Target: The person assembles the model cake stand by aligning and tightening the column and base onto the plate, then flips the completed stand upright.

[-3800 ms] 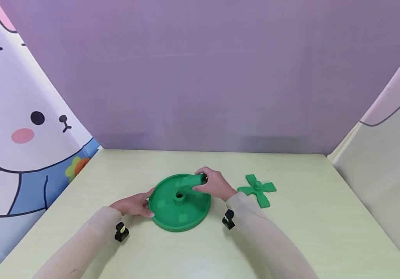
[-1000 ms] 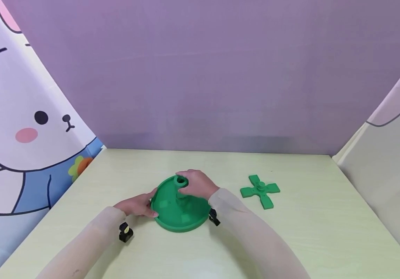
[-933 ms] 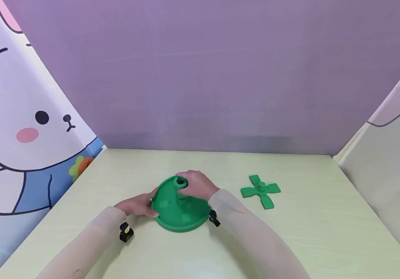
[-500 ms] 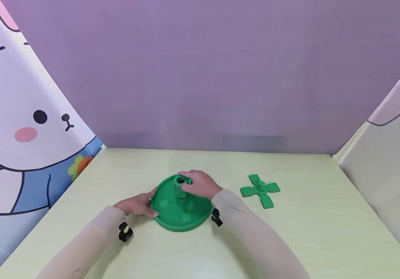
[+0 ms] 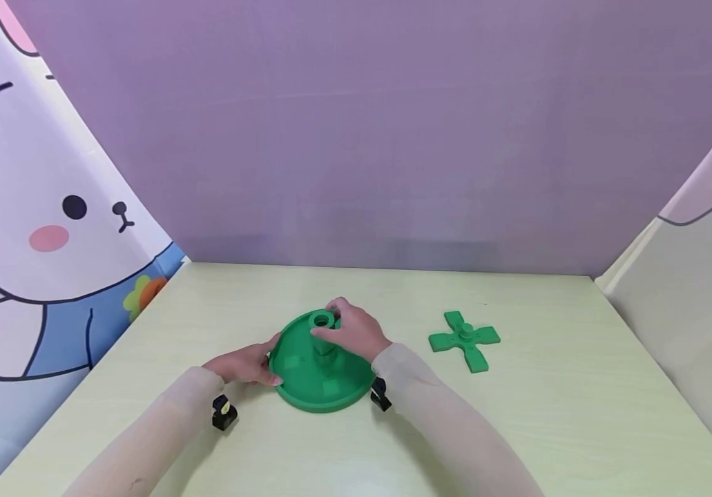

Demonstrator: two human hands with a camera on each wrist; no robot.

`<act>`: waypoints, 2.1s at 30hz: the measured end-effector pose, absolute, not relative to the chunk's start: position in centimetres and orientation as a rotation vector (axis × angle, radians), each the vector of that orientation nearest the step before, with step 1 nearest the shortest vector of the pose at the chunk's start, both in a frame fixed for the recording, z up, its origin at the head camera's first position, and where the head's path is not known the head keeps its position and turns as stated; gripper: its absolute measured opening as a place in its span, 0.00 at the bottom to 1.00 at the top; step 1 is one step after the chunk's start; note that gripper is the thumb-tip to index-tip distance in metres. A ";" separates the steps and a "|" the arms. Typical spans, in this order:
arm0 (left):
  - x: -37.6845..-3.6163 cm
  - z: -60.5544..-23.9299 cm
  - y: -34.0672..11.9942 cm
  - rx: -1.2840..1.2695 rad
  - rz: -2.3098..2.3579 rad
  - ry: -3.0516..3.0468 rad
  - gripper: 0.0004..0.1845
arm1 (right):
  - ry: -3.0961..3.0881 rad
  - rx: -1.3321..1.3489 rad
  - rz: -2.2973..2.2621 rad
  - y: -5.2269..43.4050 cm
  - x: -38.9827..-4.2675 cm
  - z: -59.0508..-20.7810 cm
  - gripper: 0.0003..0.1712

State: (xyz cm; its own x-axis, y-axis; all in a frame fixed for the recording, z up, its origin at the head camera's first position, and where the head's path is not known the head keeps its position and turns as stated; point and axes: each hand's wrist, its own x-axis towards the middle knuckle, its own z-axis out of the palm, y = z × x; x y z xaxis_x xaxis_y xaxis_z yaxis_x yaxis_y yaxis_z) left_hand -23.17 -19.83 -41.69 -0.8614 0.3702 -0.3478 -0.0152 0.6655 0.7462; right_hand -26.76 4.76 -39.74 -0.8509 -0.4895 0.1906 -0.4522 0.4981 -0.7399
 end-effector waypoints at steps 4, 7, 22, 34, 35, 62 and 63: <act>-23.2 -41.7 -19.8 0.291 1.079 2.402 0.55 | 2.659 -0.826 -1.303 4.7 -26.7 -40.0 0.32; -23.1 -41.6 -19.9 0.287 1.070 2.404 0.55 | 2.630 -0.877 -1.342 4.9 -26.7 -40.3 0.30; -23.3 -41.8 -20.1 0.279 1.070 2.402 0.55 | 2.635 -0.924 -1.393 4.6 -26.8 -40.5 0.26; -23.1 -41.8 -20.3 0.307 1.098 2.378 0.56 | 2.628 -0.922 -1.366 4.5 -26.7 -40.7 0.27; -23.0 -41.9 -20.3 0.314 1.100 2.376 0.56 | 2.629 -0.919 -1.368 4.5 -26.7 -40.8 0.26; -22.7 -42.0 -20.0 0.330 1.107 2.385 0.54 | 2.702 -0.912 -1.322 4.4 -26.6 -40.7 0.24; -22.7 -41.9 -20.0 0.321 1.103 2.389 0.54 | 2.704 -0.898 -1.323 4.4 -26.7 -40.6 0.24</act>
